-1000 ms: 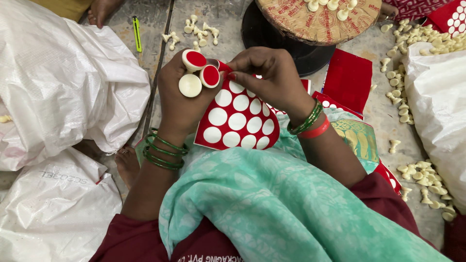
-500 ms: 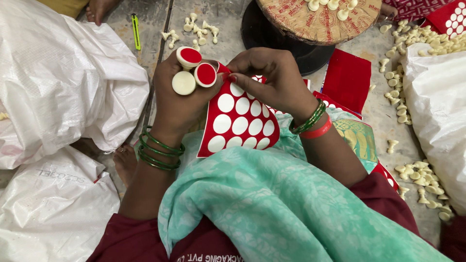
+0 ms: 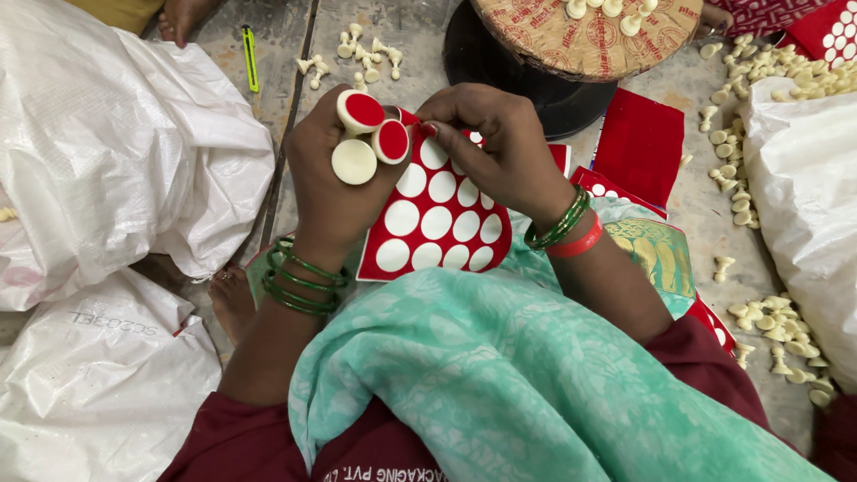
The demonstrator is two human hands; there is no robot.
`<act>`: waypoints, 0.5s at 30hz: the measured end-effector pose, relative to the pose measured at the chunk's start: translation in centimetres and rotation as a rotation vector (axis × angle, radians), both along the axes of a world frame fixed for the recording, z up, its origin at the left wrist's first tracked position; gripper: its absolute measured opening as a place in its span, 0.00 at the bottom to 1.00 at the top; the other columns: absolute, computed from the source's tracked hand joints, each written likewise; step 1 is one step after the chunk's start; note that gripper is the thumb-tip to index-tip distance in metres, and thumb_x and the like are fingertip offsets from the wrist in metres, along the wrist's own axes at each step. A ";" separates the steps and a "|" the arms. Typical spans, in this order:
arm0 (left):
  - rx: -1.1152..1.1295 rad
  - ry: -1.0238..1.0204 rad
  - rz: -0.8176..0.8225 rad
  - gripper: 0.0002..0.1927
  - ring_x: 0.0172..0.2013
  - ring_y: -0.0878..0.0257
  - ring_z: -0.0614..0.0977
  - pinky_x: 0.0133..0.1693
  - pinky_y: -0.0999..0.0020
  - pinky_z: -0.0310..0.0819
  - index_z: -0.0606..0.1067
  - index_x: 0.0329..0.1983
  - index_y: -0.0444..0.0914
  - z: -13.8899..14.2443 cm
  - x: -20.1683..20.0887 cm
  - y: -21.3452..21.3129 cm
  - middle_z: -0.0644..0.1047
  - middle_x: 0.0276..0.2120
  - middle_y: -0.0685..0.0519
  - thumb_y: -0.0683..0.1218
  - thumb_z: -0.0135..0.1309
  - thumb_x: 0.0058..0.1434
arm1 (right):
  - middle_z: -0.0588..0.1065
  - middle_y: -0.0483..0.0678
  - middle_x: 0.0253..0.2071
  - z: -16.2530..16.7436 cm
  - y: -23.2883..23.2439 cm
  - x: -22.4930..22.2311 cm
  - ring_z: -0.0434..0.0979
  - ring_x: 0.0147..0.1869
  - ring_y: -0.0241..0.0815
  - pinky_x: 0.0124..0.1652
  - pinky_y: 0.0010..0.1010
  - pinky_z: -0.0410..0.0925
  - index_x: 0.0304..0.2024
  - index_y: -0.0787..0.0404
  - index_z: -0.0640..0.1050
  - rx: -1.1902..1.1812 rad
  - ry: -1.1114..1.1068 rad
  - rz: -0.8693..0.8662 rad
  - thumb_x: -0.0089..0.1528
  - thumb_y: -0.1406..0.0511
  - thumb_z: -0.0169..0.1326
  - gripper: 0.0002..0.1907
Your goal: The person sits on the floor and assembles small white plastic pieces into red paper templates with circular cutouts. They pick up the white pieces, place them into the cutouts, and fold the paper to secure them. The process is repeated for multiple templates.
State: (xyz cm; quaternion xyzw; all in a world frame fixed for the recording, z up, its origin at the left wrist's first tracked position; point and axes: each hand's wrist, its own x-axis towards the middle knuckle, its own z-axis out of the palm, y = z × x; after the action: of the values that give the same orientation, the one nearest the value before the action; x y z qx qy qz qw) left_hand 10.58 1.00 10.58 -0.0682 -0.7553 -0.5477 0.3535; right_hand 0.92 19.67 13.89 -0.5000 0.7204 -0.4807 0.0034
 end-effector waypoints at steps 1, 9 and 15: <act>-0.008 -0.001 0.012 0.13 0.38 0.67 0.83 0.43 0.70 0.79 0.74 0.44 0.34 0.0 0.0 0.2 0.81 0.36 0.52 0.41 0.68 0.64 | 0.79 0.52 0.48 -0.1 0.0 0.0 0.81 0.52 0.38 0.53 0.29 0.75 0.50 0.69 0.79 -0.008 0.016 -0.009 0.69 0.75 0.55 0.07; -0.022 -0.031 0.009 0.13 0.39 0.66 0.83 0.43 0.70 0.78 0.74 0.43 0.33 0.3 -0.2 0.1 0.81 0.36 0.52 0.41 0.67 0.64 | 0.80 0.46 0.44 -1.7 -0.3 -1.2 0.77 0.47 0.30 0.49 0.23 0.73 0.48 0.71 0.79 -0.075 -0.337 0.043 0.73 0.72 0.53 0.07; -0.002 -0.059 -0.035 0.12 0.37 0.67 0.82 0.41 0.70 0.77 0.74 0.41 0.34 0.3 -0.4 0.3 0.80 0.35 0.52 0.41 0.67 0.63 | 0.80 0.46 0.41 -2.8 0.5 -2.7 0.78 0.44 0.29 0.47 0.22 0.73 0.46 0.71 0.80 -0.092 -0.564 0.106 0.71 0.70 0.55 0.07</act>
State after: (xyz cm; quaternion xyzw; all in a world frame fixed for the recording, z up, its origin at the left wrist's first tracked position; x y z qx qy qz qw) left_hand 10.22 1.27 10.86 -0.0655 -0.7646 -0.5547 0.3214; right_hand -1.80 20.18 11.09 -0.3831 0.6411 -0.6322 0.2062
